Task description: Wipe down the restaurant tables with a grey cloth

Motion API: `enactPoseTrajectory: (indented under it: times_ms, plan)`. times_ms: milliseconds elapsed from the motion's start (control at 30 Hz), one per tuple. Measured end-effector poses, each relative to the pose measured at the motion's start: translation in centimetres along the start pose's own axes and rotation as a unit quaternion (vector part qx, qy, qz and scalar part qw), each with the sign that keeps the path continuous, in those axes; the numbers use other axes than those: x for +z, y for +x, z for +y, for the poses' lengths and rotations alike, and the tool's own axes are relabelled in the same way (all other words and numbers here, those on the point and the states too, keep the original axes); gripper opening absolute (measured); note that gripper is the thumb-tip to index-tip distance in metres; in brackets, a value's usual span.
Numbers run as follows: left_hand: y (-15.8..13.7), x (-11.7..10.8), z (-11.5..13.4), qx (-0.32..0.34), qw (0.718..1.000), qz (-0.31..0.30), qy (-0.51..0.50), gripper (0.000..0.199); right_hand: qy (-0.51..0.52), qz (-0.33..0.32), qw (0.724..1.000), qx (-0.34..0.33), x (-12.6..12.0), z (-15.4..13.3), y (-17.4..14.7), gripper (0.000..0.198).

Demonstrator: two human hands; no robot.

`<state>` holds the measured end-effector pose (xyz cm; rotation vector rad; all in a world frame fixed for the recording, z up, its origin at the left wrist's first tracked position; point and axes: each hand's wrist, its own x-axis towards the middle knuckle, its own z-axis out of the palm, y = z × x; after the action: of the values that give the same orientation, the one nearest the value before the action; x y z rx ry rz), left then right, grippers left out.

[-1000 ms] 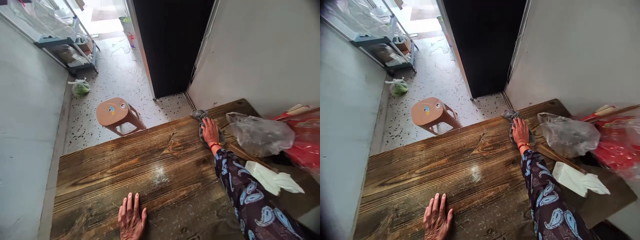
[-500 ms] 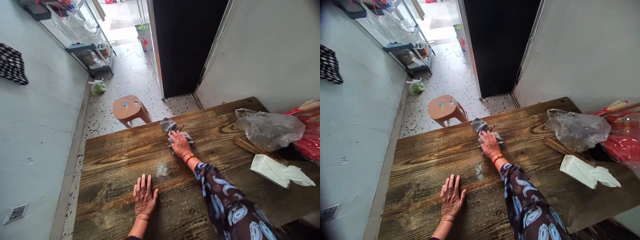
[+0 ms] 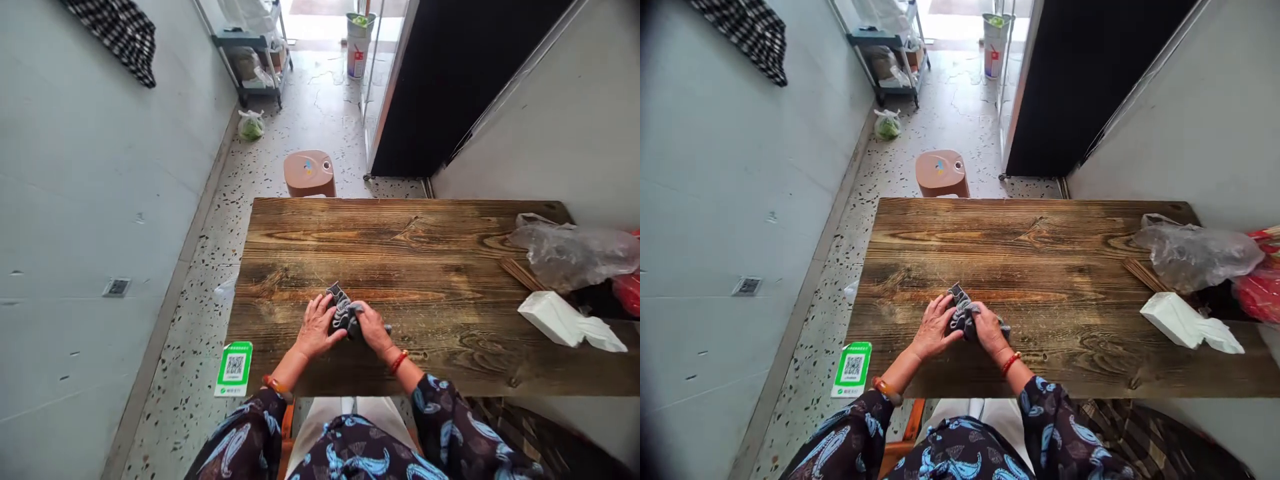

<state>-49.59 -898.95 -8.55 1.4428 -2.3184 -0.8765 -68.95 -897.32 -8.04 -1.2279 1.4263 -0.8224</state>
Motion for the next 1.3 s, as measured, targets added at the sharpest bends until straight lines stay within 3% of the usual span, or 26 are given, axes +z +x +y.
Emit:
enactPoseTrajectory:
  times_ms: [100,200,300,433,533,633,733,800,867,900,967,1033,1100,1200,1300]
  plan:
    - [-3.9,-1.2,0.7,-0.030,0.998,0.020,-0.047,0.023,0.137,-0.028,0.989,0.052,0.0,-3.2,-0.6,0.038]
    - [-5.9,-2.8,1.0,-0.103,0.979,0.108,-0.139,0.011,0.256,0.029,0.965,0.053,-1.3,-6.7,-1.2,0.032]
    - [-6.8,-5.4,1.0,-0.144,0.961,0.146,-0.187,0.016,0.267,0.141,0.953,0.013,-3.9,-9.4,-2.1,0.027]
    - [-7.4,-9.9,2.7,-0.179,0.941,0.148,-0.247,0.034,0.308,0.223,0.925,-0.011,-7.2,-12.1,-3.6,0.028]
    - [-7.3,-12.8,5.6,-0.195,0.916,0.156,-0.314,0.038,0.287,0.235,0.928,-0.043,-8.1,-14.0,-4.9,0.034]
    - [-7.2,-13.9,8.7,-0.165,0.922,0.165,-0.309,0.037,0.179,0.177,0.965,-0.073,-7.7,-14.8,-6.6,0.042]
    - [-8.5,-12.1,10.4,-0.115,0.952,0.081,-0.273,0.033,0.020,0.005,0.996,-0.090,-7.1,-13.1,-8.9,0.049]
    - [-10.2,-9.7,10.3,-0.096,0.965,-0.013,-0.245,0.031,-0.061,-0.134,0.984,-0.096,-7.0,-10.5,-10.7,0.045]
    - [-11.9,-7.1,9.5,-0.111,0.973,-0.041,-0.197,0.035,-0.103,-0.191,0.972,-0.085,-7.4,-7.5,-12.1,0.038]
    - [-12.6,-5.8,9.0,-0.130,0.978,-0.023,-0.161,0.038,-0.120,-0.175,0.975,-0.074,-7.8,-6.0,-12.5,0.039]
    - [-13.2,-3.5,8.0,-0.175,0.981,0.042,-0.076,0.046,-0.163,-0.078,0.982,-0.056,-8.2,-3.6,-12.3,0.047]
    - [-12.5,-1.5,7.2,-0.212,0.972,0.102,0.012,0.054,-0.222,0.032,0.973,-0.057,-7.9,-2.2,-10.8,0.057]
    - [-10.6,0.6,6.7,-0.230,0.961,0.134,0.079,0.060,-0.276,0.092,0.955,-0.064,-6.2,-1.4,-8.5,0.064]
    - [-7.0,3.9,5.9,-0.250,0.951,0.125,0.134,0.064,-0.335,0.079,0.937,-0.057,-1.4,-0.4,-5.0,0.069]
    - [-4.1,6.4,4.5,-0.275,0.946,0.076,0.154,0.057,-0.367,-0.007,0.928,-0.054,3.2,1.1,-2.8,0.067]
